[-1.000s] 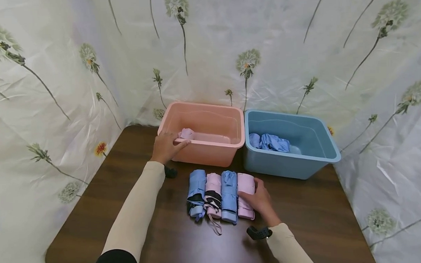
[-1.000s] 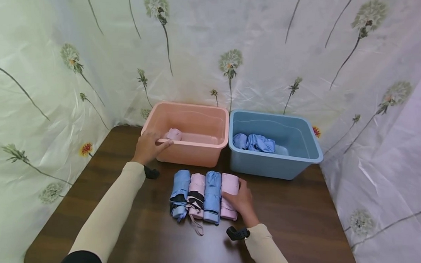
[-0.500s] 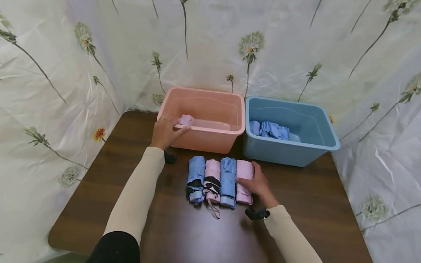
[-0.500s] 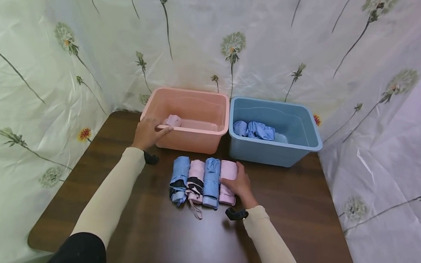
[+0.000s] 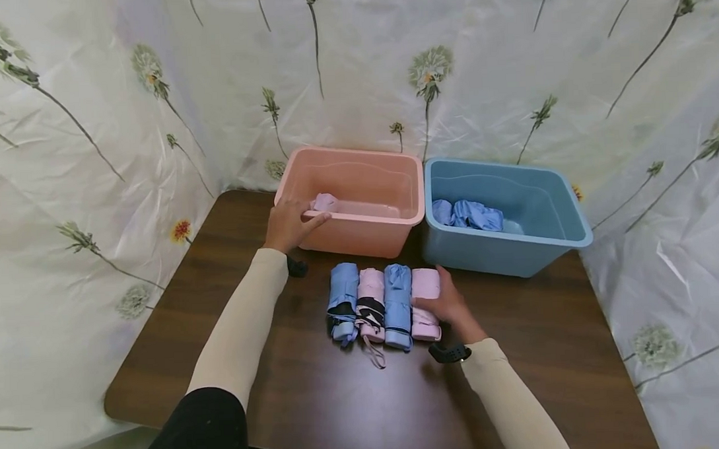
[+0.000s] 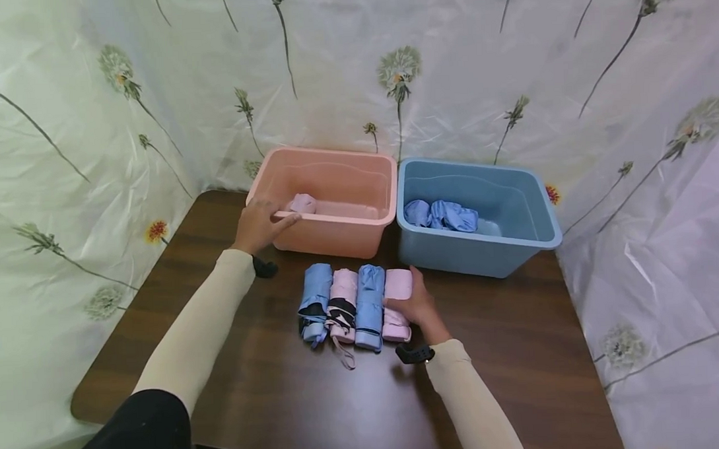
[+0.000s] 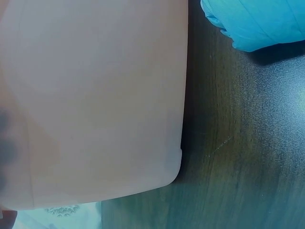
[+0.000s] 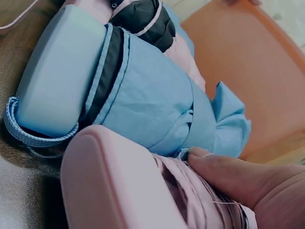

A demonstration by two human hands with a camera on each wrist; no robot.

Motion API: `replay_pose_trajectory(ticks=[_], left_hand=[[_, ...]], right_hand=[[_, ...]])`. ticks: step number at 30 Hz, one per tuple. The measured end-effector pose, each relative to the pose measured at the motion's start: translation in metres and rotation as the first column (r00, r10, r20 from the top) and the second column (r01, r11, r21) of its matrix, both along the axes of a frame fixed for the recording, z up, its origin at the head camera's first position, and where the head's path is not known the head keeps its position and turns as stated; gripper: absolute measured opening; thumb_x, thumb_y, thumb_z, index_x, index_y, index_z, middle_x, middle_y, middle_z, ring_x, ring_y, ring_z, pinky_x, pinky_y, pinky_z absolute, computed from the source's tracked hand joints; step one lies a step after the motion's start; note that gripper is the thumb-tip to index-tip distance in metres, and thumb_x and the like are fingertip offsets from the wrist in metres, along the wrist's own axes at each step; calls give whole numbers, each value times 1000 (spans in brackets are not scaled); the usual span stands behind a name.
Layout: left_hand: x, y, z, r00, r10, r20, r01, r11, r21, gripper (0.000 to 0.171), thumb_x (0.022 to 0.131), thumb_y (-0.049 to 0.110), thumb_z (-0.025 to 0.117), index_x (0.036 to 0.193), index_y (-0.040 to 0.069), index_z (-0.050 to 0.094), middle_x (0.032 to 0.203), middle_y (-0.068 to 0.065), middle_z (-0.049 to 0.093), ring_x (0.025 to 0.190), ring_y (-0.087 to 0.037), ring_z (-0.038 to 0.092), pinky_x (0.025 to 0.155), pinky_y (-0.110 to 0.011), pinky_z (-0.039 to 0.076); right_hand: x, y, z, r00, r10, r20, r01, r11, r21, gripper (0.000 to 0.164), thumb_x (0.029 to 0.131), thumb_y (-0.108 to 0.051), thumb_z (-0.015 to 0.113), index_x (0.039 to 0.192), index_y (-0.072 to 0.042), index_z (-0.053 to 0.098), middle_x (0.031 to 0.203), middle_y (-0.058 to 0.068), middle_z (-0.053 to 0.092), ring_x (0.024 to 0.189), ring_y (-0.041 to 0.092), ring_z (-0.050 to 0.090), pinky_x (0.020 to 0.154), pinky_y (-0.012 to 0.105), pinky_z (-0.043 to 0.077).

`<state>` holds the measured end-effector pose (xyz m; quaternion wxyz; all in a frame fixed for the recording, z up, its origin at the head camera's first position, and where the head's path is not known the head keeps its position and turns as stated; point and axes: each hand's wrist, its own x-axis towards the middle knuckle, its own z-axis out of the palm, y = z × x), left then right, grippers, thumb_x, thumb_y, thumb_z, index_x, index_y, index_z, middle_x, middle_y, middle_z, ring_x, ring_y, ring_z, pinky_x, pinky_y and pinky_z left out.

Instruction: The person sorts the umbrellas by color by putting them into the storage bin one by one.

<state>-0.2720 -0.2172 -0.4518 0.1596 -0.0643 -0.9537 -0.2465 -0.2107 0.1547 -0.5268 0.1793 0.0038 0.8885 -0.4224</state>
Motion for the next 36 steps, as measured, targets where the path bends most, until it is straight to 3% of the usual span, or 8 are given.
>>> replay_pose_trajectory(ticks=[4, 10, 13, 17, 26, 36], left_hand=[[-1, 1, -1, 1000, 12, 13, -12, 1000, -2, 56, 85, 60, 62, 114, 12, 72, 116, -7, 67, 107, -25, 54, 96, -56, 37], [-5, -2, 0, 1000, 11, 1, -11, 1000, -13, 57, 85, 60, 61, 114, 12, 71, 117, -8, 67, 108, -25, 53, 96, -55, 37], [-5, -2, 0, 1000, 6, 6, -6, 1000, -22, 53, 85, 61, 61, 100, 11, 73, 107, -7, 69, 101, -25, 54, 94, -53, 39], [-3, 0, 1, 1000, 9, 27, -8, 1000, -23, 51, 85, 61, 61, 97, 12, 72, 107, -6, 68, 102, -24, 53, 94, -54, 38], [-2, 1, 1, 1000, 15, 19, -15, 1000, -19, 56, 85, 60, 61, 114, 13, 71, 119, -6, 67, 111, -25, 53, 96, -56, 37], [0, 1, 2, 1000, 16, 21, -16, 1000, -20, 57, 85, 60, 62, 116, 13, 71, 119, -8, 67, 107, -25, 54, 95, -54, 38]], right_hand=[[-2, 7, 1, 998, 19, 56, -15, 997, -73, 100, 85, -28, 73, 153, -11, 1, 153, 25, 17, 128, 44, 32, 104, 59, 31], [-7, 18, -2, 985, 34, 168, 12, 965, -260, 90, 92, -23, 65, 154, -16, 0, 152, 25, 13, 117, 45, 40, 80, 56, 51], [-9, 21, -7, 984, 34, 178, 20, 956, -291, 88, 93, -19, 64, 154, -17, 1, 152, 25, 11, 119, 45, 38, 80, 57, 50], [-7, 24, -8, 984, 22, 175, 34, 949, -312, 85, 93, -15, 63, 154, -18, 4, 153, 23, 11, 121, 45, 35, 83, 58, 48], [-1, 28, -7, 985, -21, 172, 79, 937, -341, 83, 92, -13, 64, 153, -20, 8, 147, 24, 21, 116, 43, 41, 81, 48, 52], [4, 26, 10, 995, -25, 97, 57, 935, -350, 84, 92, -15, 64, 153, -18, 7, 148, 25, 21, 121, 43, 39, 95, 54, 43]])
